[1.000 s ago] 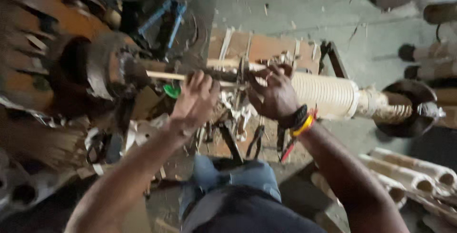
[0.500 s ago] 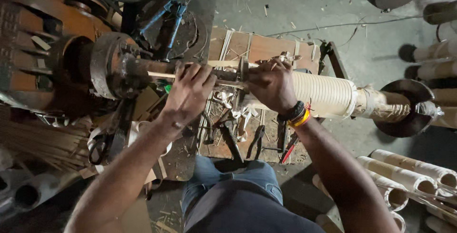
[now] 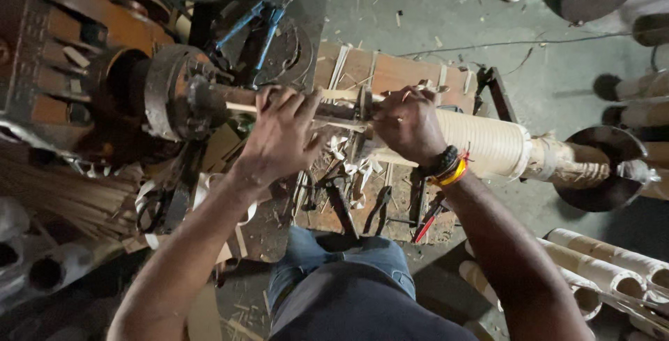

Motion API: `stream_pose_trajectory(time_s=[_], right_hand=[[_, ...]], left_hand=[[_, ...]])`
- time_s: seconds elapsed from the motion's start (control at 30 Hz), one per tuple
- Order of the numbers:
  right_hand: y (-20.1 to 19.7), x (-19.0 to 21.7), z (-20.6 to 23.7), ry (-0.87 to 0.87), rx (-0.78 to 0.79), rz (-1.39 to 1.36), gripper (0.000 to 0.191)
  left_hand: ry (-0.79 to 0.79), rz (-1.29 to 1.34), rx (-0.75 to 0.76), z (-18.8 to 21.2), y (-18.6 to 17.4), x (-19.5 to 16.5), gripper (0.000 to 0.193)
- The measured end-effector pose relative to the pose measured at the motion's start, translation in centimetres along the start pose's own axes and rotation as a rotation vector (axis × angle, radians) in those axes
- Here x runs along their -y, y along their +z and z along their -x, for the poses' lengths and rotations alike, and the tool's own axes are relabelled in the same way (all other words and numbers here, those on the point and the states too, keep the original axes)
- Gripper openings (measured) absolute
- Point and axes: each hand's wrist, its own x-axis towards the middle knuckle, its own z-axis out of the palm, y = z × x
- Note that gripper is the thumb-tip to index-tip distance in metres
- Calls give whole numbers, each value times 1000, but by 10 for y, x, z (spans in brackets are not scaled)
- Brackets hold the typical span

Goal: The person wraps a white adhesive tape around a rotating wooden cylinder mounted on a lathe. They unroll the tape, align it with the cylinder, and press it into place while the lathe spins, then smooth the tape along the surface.

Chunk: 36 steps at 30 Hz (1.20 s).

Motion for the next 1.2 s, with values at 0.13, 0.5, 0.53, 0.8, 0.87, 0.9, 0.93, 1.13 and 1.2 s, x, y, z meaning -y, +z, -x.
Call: stream_pose_trajectory(time_s=[0.13, 0.5, 0.53, 0.8, 0.87, 0.9, 0.93, 1.13, 1.2], right_hand=[[-1, 5, 0, -69, 42, 133, 9], [0, 9, 2, -51, -36, 33, 8], [0, 9, 3, -41, -33, 27, 8], [1, 14, 1, -59, -63, 75, 12], [0, 15, 0, -46, -42, 134, 7], [0, 15, -1, -16, 3, 140, 3], [0, 14, 0, 12, 51, 144, 4], [2, 12, 4, -38, -101, 41, 3], [4, 11, 5, -53, -118, 35, 4]], left_hand=[[20, 149, -9, 6, -2, 11, 49], [299, -497, -279, 2, 60, 47, 20], [300, -531, -363, 0, 64, 48, 27], [-315, 159, -47, 10, 2, 40, 50], [-232, 413, 30, 6, -19, 39, 48], [-159, 434, 74, 3, -27, 39, 48], [-92, 456, 120, -1, -33, 37, 50], [-607, 201, 828, -54, -7, 25, 76], [-451, 181, 907, -68, 11, 31, 74]])
